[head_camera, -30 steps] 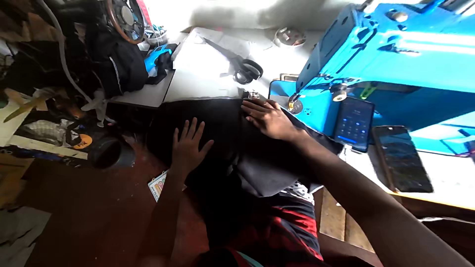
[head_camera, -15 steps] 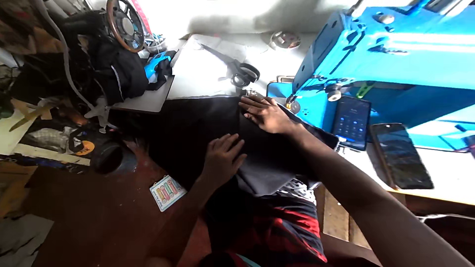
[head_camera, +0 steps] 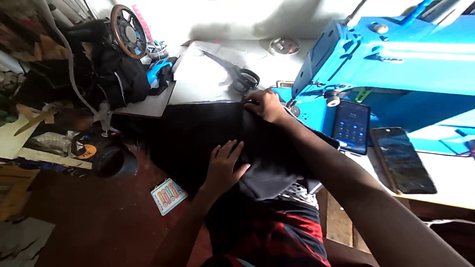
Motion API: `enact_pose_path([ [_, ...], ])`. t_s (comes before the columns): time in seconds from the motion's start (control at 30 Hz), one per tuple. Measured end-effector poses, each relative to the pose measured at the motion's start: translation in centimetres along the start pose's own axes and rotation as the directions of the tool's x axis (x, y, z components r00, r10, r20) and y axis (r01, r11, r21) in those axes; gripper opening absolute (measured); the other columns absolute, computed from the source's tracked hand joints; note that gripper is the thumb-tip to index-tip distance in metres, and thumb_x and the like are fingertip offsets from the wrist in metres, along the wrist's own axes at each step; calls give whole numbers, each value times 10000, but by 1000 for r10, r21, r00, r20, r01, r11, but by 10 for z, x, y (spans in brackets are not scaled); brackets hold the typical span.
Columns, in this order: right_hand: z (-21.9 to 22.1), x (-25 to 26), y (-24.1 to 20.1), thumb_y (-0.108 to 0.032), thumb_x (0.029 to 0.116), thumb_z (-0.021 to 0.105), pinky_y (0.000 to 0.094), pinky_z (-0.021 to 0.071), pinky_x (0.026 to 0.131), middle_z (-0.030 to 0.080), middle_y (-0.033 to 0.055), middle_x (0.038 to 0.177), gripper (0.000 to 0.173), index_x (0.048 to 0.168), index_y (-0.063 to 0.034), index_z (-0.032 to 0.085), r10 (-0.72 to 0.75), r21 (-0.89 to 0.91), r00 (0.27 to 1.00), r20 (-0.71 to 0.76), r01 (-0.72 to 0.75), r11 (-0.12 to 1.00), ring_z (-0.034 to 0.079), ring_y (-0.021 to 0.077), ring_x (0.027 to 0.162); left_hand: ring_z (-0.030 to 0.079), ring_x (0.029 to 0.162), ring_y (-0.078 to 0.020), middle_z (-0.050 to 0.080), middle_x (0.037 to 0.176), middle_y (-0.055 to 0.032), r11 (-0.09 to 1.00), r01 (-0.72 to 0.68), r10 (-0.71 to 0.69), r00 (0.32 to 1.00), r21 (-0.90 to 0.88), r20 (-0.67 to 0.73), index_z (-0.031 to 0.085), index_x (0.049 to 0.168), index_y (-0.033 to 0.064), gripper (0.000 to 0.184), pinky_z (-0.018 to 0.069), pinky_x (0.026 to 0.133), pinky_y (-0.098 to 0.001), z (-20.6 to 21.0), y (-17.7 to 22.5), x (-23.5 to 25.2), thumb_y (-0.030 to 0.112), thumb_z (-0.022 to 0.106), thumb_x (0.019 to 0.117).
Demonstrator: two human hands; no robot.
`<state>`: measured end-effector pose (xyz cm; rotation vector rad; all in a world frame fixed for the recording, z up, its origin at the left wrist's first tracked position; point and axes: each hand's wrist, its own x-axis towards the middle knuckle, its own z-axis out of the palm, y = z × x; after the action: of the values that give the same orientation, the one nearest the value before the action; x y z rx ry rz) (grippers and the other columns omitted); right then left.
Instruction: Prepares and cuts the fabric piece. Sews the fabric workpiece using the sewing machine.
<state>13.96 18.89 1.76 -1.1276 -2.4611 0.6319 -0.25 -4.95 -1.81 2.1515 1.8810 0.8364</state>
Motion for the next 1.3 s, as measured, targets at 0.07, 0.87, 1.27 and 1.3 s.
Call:
enact_pose_path([
  [0.07,-5,8,-3,-298,983,684,720,384,988,719,205,1097,304,1170,-64,732,75,55,996,58,-78,995,608,461,1149,578,1326,-307,611,1433,-144,999,34,-34,999,-8,-9,614,1421,82,587,400,1118,-564,-2,1,5,478,601,988],
  [0.87,3,27,-11,-284,990,679,699,341,992,715,172,1011,262,1066,-37,722,36,95,987,155,-52,994,651,361,1033,146,1586,-333,218,1707,-94,958,49,-125,959,284,255,329,1623,250,548,101,1220,-670,6,13,30,412,274,1102],
  [1.27,5,32,-3,-344,949,729,694,335,1011,722,165,991,315,1027,-38,732,-12,107,988,154,-4,994,661,349,1014,596,1267,-333,643,1350,-144,985,-152,144,985,81,94,730,1262,129,322,447,1058,-557,-12,-24,73,289,540,1056],
  [1.3,4,33,-4,-340,947,734,693,334,1009,722,165,998,312,1030,-40,733,-6,108,985,170,-13,994,659,345,1016,612,1252,-316,658,1338,-129,977,-196,191,979,77,69,733,1248,106,309,459,1048,-545,-12,-33,84,256,546,1053],
])
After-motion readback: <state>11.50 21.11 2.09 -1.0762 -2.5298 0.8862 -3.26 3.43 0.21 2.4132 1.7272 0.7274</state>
